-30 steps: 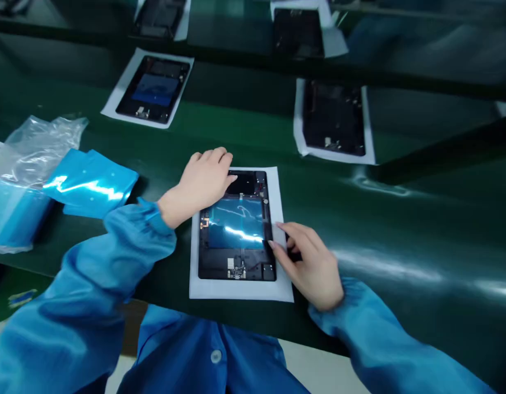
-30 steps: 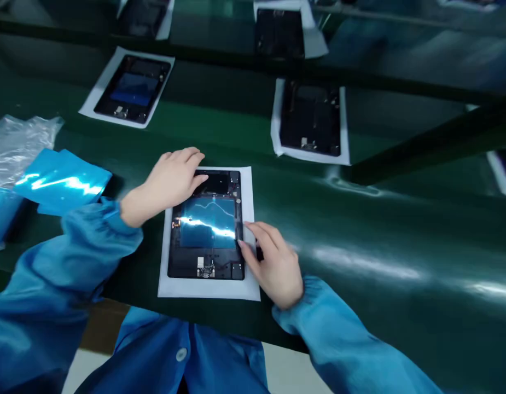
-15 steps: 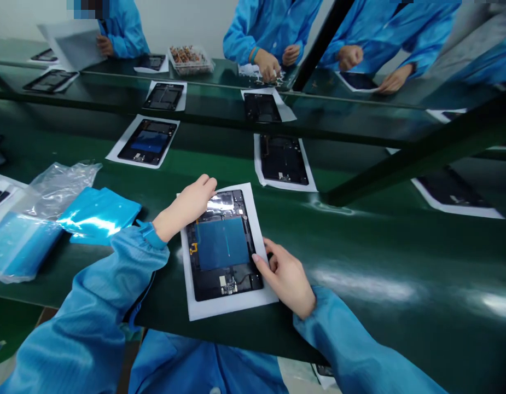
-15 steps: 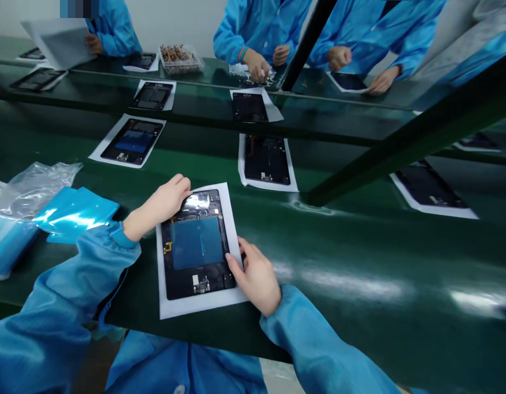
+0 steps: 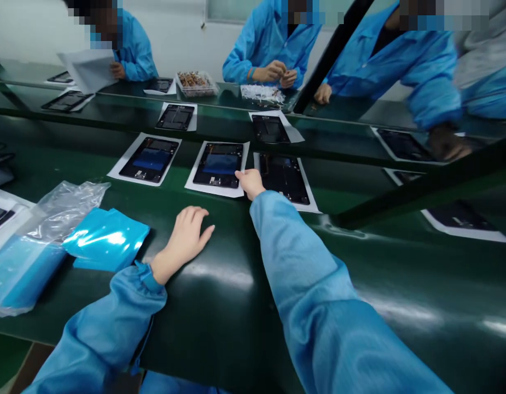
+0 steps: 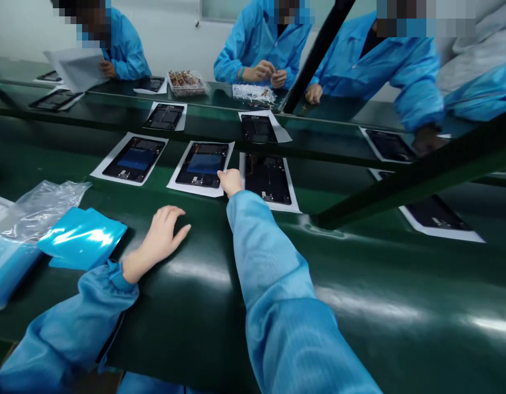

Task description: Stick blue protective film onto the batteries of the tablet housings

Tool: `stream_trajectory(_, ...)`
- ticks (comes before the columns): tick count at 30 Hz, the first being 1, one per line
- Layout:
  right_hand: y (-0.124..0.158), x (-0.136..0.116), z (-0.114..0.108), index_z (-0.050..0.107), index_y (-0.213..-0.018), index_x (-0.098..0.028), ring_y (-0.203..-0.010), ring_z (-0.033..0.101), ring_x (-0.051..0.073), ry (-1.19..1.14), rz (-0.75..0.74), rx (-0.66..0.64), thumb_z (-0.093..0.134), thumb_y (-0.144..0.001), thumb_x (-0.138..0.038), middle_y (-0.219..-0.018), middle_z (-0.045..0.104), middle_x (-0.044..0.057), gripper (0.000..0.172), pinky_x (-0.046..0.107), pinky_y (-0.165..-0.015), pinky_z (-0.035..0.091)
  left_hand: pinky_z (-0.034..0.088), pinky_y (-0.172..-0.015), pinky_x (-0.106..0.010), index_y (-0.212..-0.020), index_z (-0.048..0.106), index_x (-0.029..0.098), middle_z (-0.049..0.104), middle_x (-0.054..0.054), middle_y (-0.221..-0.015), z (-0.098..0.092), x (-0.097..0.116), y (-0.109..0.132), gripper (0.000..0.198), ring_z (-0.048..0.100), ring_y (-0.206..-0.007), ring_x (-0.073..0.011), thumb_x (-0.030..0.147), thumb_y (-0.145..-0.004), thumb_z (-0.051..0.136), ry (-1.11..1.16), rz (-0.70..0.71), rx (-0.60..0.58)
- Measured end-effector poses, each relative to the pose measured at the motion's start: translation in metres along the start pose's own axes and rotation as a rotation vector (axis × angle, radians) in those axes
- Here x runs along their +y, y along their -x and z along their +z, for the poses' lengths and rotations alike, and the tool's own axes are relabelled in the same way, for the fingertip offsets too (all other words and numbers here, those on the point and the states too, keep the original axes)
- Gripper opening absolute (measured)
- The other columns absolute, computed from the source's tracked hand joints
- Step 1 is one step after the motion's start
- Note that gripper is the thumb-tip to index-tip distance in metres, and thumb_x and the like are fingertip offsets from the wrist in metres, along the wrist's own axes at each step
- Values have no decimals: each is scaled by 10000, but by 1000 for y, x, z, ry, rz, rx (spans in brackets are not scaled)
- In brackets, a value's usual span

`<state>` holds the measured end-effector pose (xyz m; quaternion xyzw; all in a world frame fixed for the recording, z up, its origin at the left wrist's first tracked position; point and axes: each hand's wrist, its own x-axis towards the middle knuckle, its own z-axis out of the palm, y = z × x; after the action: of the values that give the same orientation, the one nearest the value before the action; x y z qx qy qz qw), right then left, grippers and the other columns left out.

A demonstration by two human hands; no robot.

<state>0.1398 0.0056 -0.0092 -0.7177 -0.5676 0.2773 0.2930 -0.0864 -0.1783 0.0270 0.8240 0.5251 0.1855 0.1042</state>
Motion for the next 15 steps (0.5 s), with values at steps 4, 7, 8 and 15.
stream_trajectory(4, -12, 9, -28, 729, -1261, -142, -1189, 702, 281, 173, 60, 63, 678, -1041, -484, -1277, 732, 160, 410, 481, -1050, 580, 533, -1147, -581, -1389, 587, 244, 660, -162, -1379, 16, -7, 6, 413, 616, -1345, -352, 443, -1108, 358, 38, 47, -98)
stream_trajectory(7, 3, 37, -67, 724, -1305, -104, -1324, 642, 361, 306, 156, 203, 634, -1055, -430, -1388, 681, 245, 421, 535, -1138, 510, 529, -1128, -638, -1399, 589, 269, 657, -166, -1367, 20, -12, 0, 426, 613, -1341, -390, 461, -1098, 356, 57, 65, -107)
stream_trajectory(8, 8, 47, -80, 701, -1346, -112, -1352, 623, 365, 348, 208, 248, 643, -1052, -413, -1442, 651, 236, 425, 558, -1153, 500, 532, -1118, -650, -1397, 591, 290, 659, -157, -1354, 22, -13, -1, 421, 615, -1331, -399, 473, -1093, 364, 60, 69, -104)
stream_trajectory(15, 19, 77, -126, 660, -1388, -153, -1213, 695, 272, 425, 367, 264, 732, -1023, -426, -1403, 669, 147, 462, 492, -1026, 617, 527, -1102, -640, -1379, 598, 288, 669, -139, -1328, 24, -18, -2, 389, 606, -1320, -410, 466, -1086, 413, 54, 108, -61)
